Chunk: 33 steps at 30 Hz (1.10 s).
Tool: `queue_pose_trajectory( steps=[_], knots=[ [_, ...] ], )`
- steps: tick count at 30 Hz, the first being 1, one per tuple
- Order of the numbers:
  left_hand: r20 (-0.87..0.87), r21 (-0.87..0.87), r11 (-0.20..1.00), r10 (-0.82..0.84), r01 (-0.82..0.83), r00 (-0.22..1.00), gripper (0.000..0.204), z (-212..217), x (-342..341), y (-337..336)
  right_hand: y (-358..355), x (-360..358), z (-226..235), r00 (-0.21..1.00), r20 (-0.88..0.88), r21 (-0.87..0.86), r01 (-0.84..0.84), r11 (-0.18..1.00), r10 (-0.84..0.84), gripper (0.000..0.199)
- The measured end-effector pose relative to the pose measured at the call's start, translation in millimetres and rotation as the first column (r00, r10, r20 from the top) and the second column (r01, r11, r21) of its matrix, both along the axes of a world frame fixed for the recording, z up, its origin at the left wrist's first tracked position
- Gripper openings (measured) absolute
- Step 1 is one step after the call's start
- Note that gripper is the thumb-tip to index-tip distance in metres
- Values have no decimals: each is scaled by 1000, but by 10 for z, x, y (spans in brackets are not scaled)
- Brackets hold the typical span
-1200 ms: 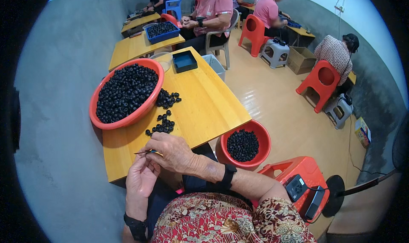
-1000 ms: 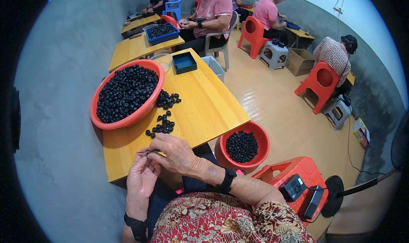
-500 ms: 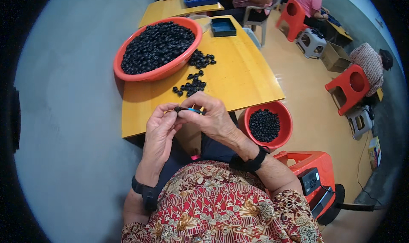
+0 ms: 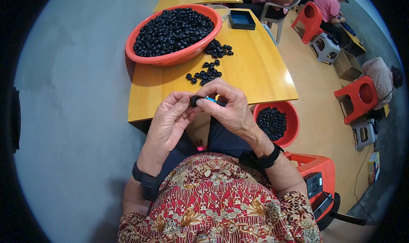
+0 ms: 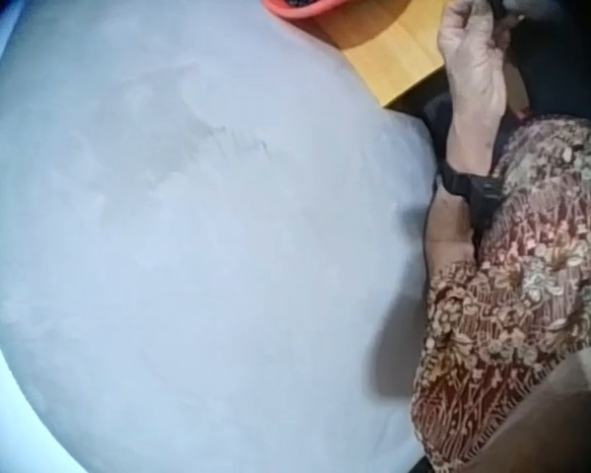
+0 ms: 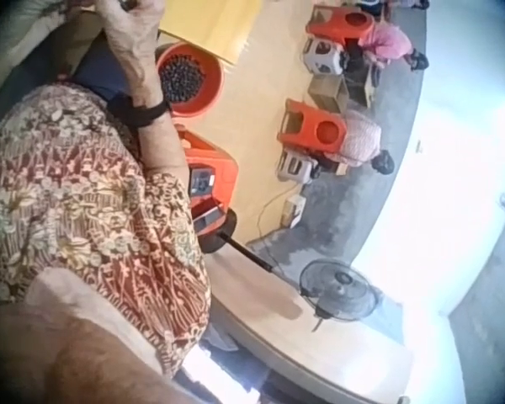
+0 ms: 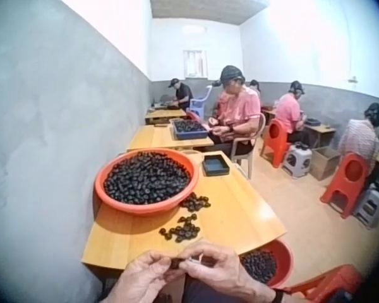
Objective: Trimming excess material from small black circular rubber or plastic parts using a small handheld blade.
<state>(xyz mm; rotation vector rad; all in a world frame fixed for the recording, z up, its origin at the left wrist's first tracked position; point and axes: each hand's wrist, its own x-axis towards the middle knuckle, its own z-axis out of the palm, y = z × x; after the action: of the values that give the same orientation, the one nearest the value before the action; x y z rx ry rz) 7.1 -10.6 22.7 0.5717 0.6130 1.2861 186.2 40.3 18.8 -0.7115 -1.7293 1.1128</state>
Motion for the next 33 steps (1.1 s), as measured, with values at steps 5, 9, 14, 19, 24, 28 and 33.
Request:
queue_pose_trajectory(
  steps=[5,9,14,19,24,28,33],
  knots=[
    [68,-25,999,-33,35,997,14,-67,-27,30,-27,-20,25,1000,-4,13,4,1000,-4,14],
    [83,-55,998,-29,33,996,15,18,-12,6,-44,-37,22,999,-16,109,33,993,-32,15],
    [84,-35,999,3,0,996,16,17,-14,4,-99,-54,86,1000,-5,132,25,991,-24,19],
    [96,-34,999,4,0,995,15,-14,3,6,-120,-86,79,999,-3,142,53,988,-53,22],
    [160,-87,993,-61,76,985,14,7,43,-14,-103,-53,83,998,1,175,67,982,-68,23],
    [129,-85,994,-56,67,990,13,-63,68,-6,-137,-8,96,991,52,314,99,944,-121,24],
    [80,-62,995,-70,75,994,14,-68,60,-21,-213,5,80,960,109,460,180,869,-256,30]
  ],
)
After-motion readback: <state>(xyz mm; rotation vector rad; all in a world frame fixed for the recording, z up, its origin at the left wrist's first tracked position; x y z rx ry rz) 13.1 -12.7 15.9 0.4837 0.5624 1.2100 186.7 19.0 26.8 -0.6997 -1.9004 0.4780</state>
